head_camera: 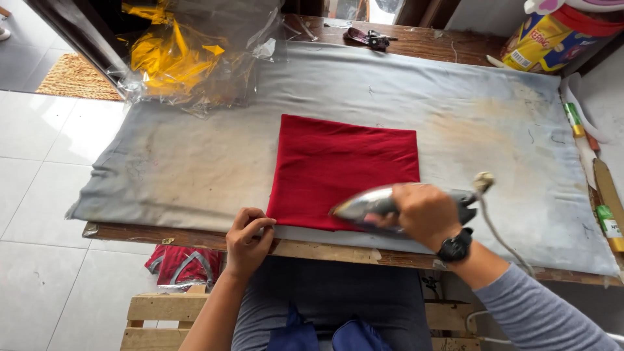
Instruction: The person irons a red t-shirt on an ironing board, smoothing the body, sleeves, and collar. They fold the shirt neatly and place it into a clear plastic bag.
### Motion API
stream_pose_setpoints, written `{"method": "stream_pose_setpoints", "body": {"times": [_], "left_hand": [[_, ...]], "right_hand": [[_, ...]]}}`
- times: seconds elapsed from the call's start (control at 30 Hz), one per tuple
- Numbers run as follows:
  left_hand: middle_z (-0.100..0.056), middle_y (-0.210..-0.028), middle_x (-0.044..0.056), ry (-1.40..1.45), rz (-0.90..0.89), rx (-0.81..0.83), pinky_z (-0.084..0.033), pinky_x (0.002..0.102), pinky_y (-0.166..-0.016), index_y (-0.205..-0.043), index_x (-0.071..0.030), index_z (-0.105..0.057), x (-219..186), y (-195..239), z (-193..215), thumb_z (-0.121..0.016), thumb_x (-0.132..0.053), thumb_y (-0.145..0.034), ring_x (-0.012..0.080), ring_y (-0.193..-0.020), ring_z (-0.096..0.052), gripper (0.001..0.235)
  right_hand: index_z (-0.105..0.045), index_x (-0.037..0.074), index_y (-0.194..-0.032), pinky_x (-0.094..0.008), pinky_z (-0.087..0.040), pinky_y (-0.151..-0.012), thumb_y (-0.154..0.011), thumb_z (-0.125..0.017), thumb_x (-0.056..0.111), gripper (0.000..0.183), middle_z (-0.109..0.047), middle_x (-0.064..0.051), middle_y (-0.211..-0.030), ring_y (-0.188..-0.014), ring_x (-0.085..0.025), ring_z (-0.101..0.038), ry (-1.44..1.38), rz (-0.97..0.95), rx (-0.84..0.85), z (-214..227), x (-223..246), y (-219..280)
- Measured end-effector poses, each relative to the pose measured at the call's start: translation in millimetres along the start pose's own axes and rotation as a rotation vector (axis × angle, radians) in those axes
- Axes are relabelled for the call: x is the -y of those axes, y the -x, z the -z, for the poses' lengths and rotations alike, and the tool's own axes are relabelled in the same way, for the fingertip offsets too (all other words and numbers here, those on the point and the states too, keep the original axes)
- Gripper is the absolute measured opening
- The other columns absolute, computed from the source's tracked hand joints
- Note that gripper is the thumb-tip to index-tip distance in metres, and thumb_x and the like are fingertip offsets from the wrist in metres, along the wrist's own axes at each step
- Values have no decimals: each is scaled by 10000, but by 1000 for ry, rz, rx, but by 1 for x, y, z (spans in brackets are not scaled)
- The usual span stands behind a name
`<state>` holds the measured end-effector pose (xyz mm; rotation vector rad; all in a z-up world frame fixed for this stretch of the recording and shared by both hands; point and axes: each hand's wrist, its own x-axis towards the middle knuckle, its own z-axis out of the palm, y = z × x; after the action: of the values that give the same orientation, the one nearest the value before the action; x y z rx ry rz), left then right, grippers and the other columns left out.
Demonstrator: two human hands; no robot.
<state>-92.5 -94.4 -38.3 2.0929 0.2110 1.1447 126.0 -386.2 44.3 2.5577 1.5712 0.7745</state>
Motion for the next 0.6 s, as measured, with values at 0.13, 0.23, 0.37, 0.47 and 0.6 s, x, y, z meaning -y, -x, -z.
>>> {"method": "stream_pose_setpoints", "body": {"times": [0.13,0.23,0.37,0.47,0.6], "left_hand": [[-623,-831,29,-17,25,2,-604,324,-665,-779,-98,-773,0,0,0,-722,104,-696,190,-694,-673,224],[-592,-944,47,22,-12,61,-542,237,-681,-879,-75,-748,-1,2,3,-682,96,-813,153,-821,-625,194],[-593,-941,52,29,-10,70,-543,235,-664,-877,-71,-750,1,3,4,-669,103,-796,157,-833,-628,208],[-592,-953,45,-2,-2,88,-548,230,-623,-897,-85,-746,-1,1,3,-660,79,-789,158,-827,-623,214],[-622,-1029,54,-78,-106,92,-498,356,-844,-1000,-132,-738,-18,-3,3,-721,-59,-801,208,-935,-606,212]], "right_hand": [[-626,109,-931,-482,-596,-727,-854,-467,927,836,-727,-157,-814,-808,-377,-760,33,-524,216,5,-63,-14],[-667,107,-985,-477,-553,-544,-879,-360,1007,957,-754,-153,-800,-718,-369,-752,146,-779,323,-56,-138,-8],[-597,29,-1197,-531,-548,-756,-955,-544,872,880,-768,-268,-1056,-988,-467,-722,44,-1009,448,-74,-179,-5],[-497,62,-1412,-596,-413,-939,-780,-632,843,1013,-452,-176,-1272,-1141,-333,-484,378,-671,141,-104,-163,10],[-584,273,-1329,-519,-458,-875,-873,-727,407,497,-539,-149,-1271,-1122,-307,-595,-540,-826,151,-54,-67,-13]]}}
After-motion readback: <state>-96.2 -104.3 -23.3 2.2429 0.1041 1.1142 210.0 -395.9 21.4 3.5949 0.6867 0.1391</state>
